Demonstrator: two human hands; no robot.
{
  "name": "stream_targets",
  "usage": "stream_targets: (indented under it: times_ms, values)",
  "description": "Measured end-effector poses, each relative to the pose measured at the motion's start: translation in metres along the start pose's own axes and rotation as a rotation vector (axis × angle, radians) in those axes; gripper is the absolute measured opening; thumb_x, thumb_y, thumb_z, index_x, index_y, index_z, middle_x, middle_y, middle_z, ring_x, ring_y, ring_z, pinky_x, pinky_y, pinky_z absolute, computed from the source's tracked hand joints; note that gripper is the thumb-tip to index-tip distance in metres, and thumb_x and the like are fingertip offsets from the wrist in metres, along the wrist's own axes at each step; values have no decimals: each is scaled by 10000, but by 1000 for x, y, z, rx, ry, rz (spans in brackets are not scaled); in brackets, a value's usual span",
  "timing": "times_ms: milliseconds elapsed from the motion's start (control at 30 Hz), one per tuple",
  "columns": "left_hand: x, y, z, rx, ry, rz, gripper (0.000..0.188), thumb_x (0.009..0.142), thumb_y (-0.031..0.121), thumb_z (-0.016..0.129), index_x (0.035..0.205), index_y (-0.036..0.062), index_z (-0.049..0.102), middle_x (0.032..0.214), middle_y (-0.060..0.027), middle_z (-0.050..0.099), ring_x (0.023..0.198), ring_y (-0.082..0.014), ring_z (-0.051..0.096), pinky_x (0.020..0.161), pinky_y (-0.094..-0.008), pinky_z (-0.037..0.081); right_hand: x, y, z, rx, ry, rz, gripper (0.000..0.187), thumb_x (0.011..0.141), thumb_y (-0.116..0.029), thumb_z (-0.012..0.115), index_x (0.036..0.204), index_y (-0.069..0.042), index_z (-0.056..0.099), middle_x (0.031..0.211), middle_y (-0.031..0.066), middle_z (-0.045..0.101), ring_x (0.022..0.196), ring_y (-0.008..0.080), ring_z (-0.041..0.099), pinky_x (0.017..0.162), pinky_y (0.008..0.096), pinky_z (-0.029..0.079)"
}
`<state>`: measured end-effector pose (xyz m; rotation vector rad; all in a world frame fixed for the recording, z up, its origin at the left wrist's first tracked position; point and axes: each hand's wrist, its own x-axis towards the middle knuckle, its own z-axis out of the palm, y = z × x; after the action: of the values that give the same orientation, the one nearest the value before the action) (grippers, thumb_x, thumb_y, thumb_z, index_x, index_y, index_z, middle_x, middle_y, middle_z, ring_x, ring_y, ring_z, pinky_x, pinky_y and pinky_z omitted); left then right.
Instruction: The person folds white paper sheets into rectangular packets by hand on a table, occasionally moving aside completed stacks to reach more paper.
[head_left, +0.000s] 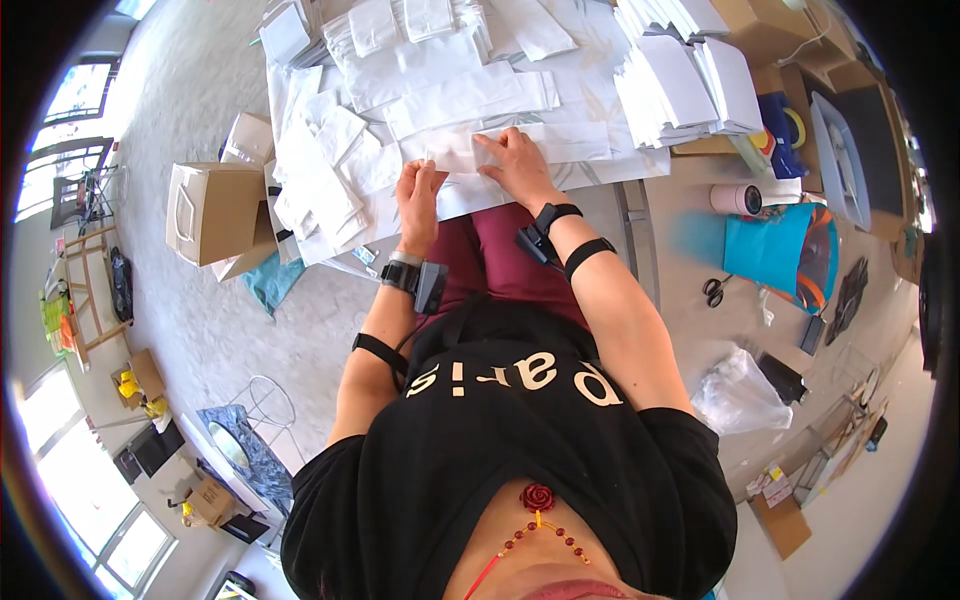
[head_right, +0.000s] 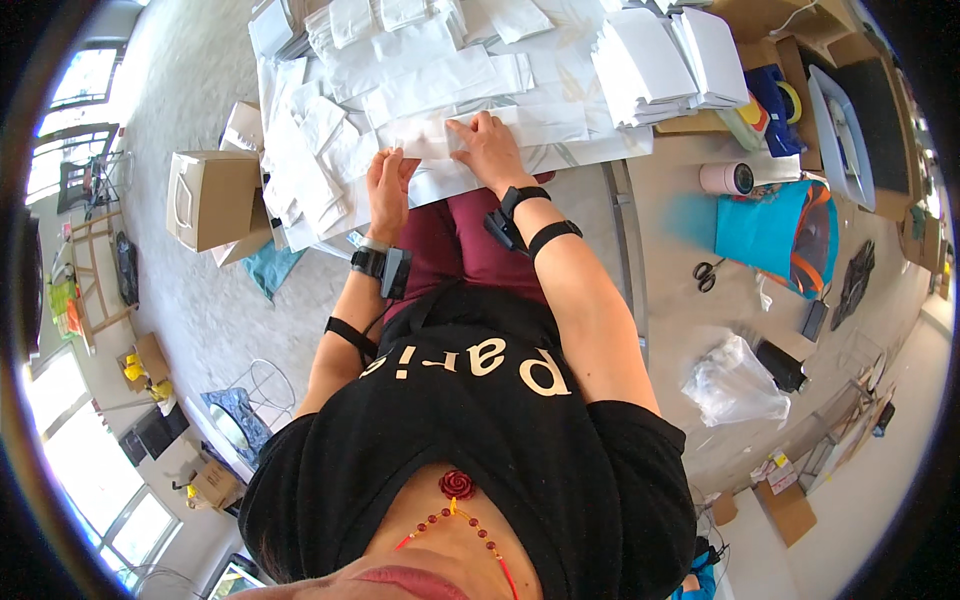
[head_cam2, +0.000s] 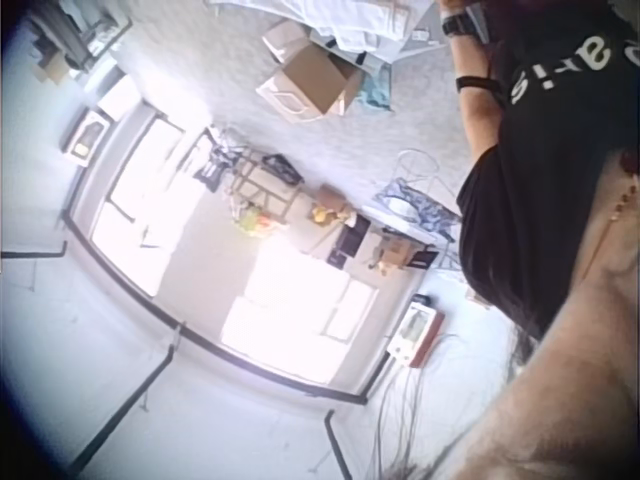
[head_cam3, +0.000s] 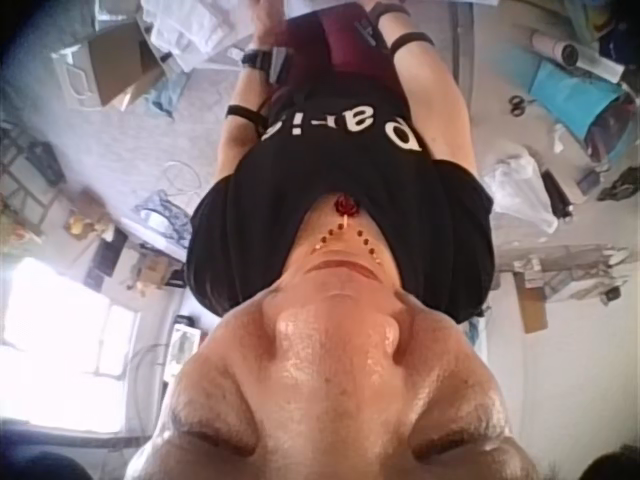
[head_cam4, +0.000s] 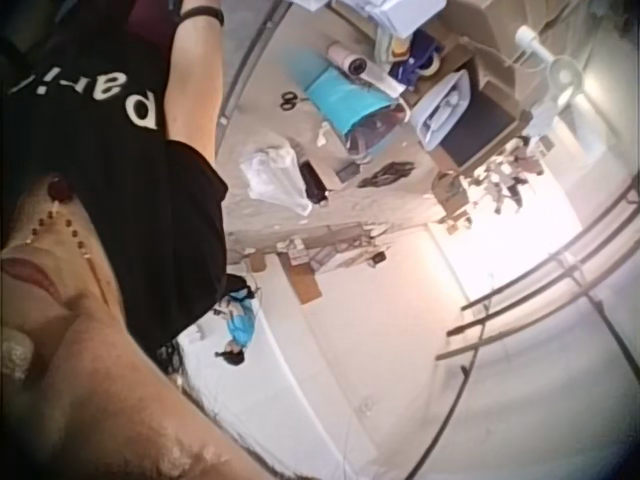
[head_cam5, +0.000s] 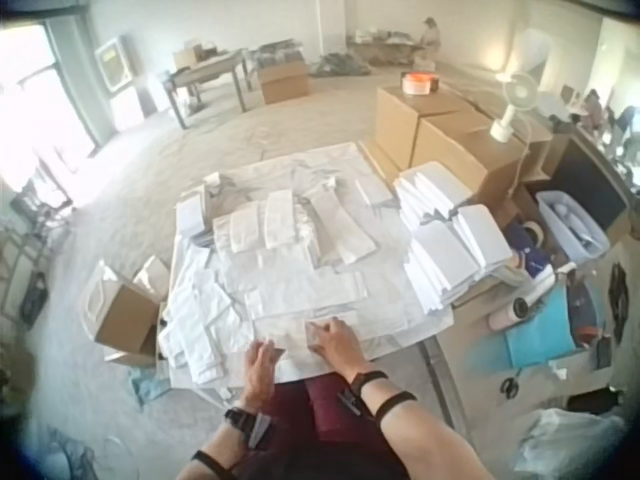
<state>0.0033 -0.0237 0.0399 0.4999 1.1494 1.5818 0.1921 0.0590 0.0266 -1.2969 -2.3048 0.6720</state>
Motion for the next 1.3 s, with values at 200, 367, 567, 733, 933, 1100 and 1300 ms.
stream_targets:
  times_ms: [200,367,567,733,933,1100,1300]
  values:
    - [0,3,14,-225,-84,-125,107,1032,100,566,1070,17,621,1186,-132,691,1169,-279,679,1087,-421,497,3,1,-1,-15,-15,12,598,823,-246,849,1391,-260,662,1066,82,566,1010,281,591,917,399,519]
    - [0,1,22,-311,-94,-202,156,997,125,595,1078,-4,627,1213,-148,674,1218,-302,644,1108,-433,477,3,-1,-4,28,-41,37,566,810,-230,851,1350,-253,682,1087,83,573,1027,286,591,919,401,516]
    - [2,-2,29,-329,-130,-218,147,980,137,608,1055,11,625,1170,-113,661,1215,-287,623,1123,-410,446,5,-2,-6,-8,-50,29,585,806,-229,854,1362,-258,674,1089,82,574,1037,284,594,912,401,520]
    - [8,-6,28,-333,-138,-233,138,976,148,611,1034,24,628,1112,-81,653,1163,-260,627,1084,-385,447,6,-1,-3,-28,-42,33,574,801,-237,857,1345,-251,675,1092,85,578,1039,287,599,911,405,525]
    - [10,-3,36,-296,-138,-269,124,969,140,621,1011,24,635,1068,-59,645,1102,-220,628,1022,-352,452,7,4,0,-57,-76,47,521,804,-283,846,1296,-218,685,1097,79,572,1053,284,598,913,408,521]
    - [14,-7,39,-234,-131,-257,99,960,115,647,1017,34,646,1042,-26,646,1053,-141,607,998,-310,442,11,2,-3,-25,-121,48,531,782,-287,854,1273,-182,681,1120,96,585,1083,304,597,935,421,514]
    - [4,-6,64,9,-170,-210,275,1026,248,626,1181,28,682,1191,-14,654,1147,-102,552,1089,-320,372,9,25,-14,242,-77,-76,751,718,-356,918,1328,-49,604,1218,195,628,1175,401,596,993,460,503]
